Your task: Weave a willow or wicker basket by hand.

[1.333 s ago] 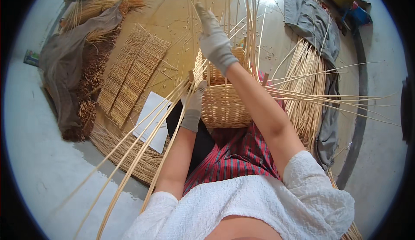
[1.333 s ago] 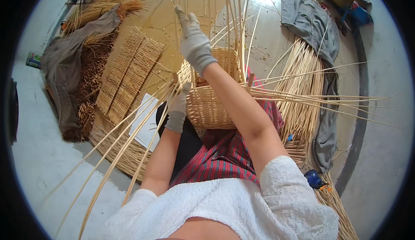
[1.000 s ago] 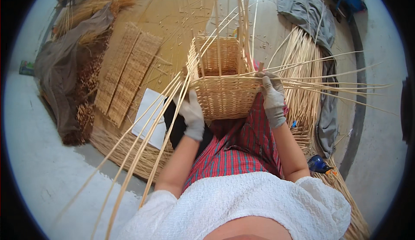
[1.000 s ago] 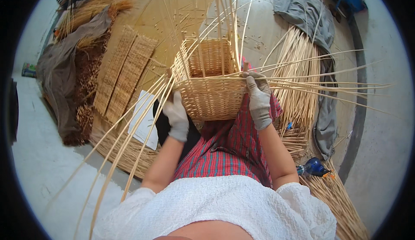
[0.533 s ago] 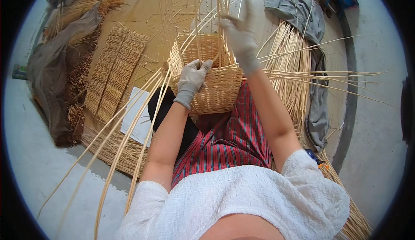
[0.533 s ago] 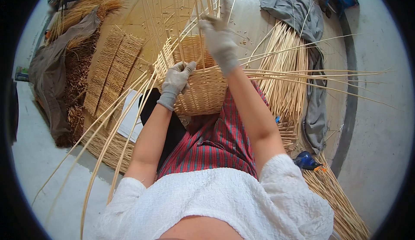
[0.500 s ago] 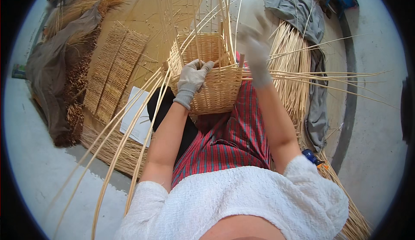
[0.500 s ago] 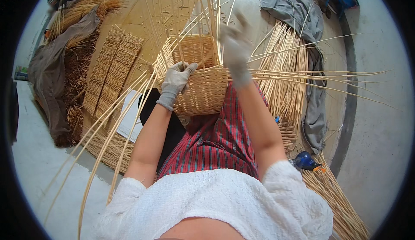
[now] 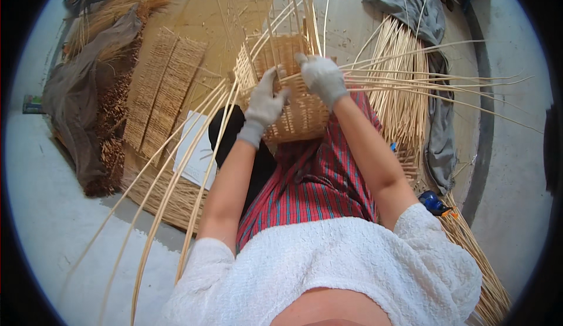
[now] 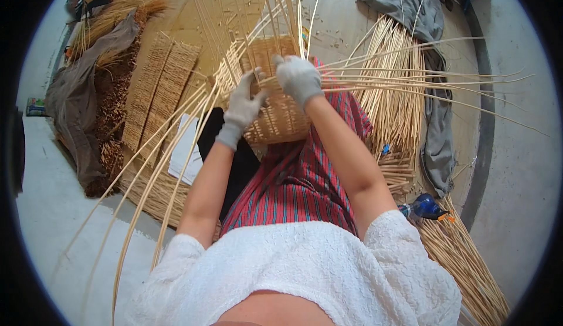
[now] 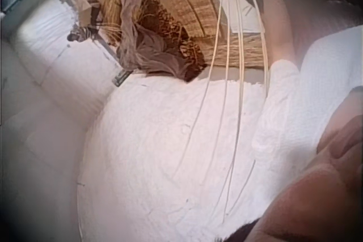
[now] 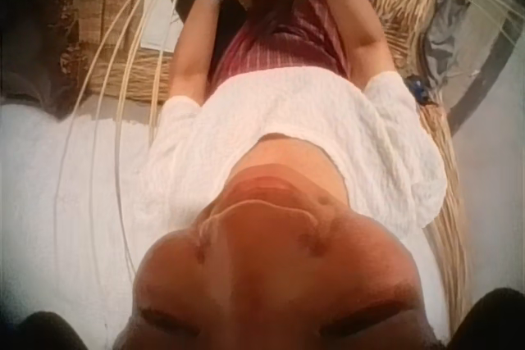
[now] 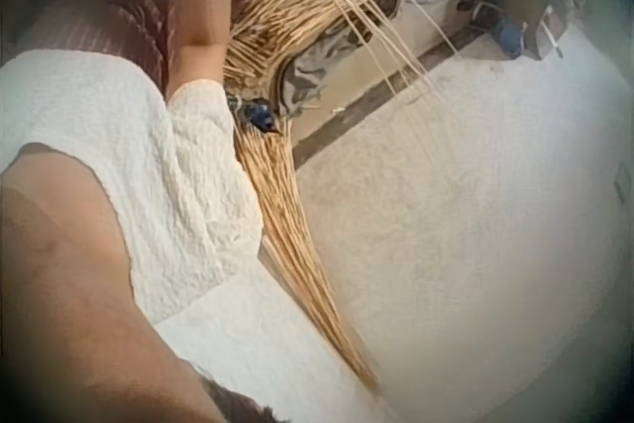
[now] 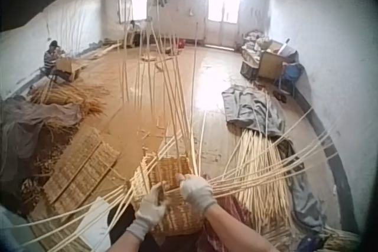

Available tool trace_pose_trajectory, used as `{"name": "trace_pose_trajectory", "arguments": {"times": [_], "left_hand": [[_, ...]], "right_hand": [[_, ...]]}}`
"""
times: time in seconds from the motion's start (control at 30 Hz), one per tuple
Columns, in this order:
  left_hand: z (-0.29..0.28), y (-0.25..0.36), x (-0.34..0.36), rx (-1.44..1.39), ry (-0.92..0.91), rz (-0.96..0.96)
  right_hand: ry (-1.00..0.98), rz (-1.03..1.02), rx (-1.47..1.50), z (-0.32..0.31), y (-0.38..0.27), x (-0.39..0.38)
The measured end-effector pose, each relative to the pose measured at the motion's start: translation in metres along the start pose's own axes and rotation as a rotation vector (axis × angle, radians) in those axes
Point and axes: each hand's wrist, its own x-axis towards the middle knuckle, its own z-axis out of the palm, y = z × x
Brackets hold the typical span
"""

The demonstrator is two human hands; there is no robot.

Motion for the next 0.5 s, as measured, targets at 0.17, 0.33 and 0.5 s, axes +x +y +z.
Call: {"name": "trace_pose_trajectory", "arguments": {"times": [0.17, 0.33, 0.5], "left_hand": [[-0.055, -0.031, -0.068, 0.826, 0.254, 0.321], [-0.072, -0.031, -0.056, 1.113, 0.342, 0.343], [-0.09, -0.038, -0.047, 1.197, 0.36, 0.334]], "right_hand": [[0.614, 0.064, 1.193, 0.0, -0.073, -0.054], [0.334, 0.394, 1.21, 0.008, -0.101, 0.093], [0.51, 0.692, 1.461, 0.016, -0.109, 0.118]]}}
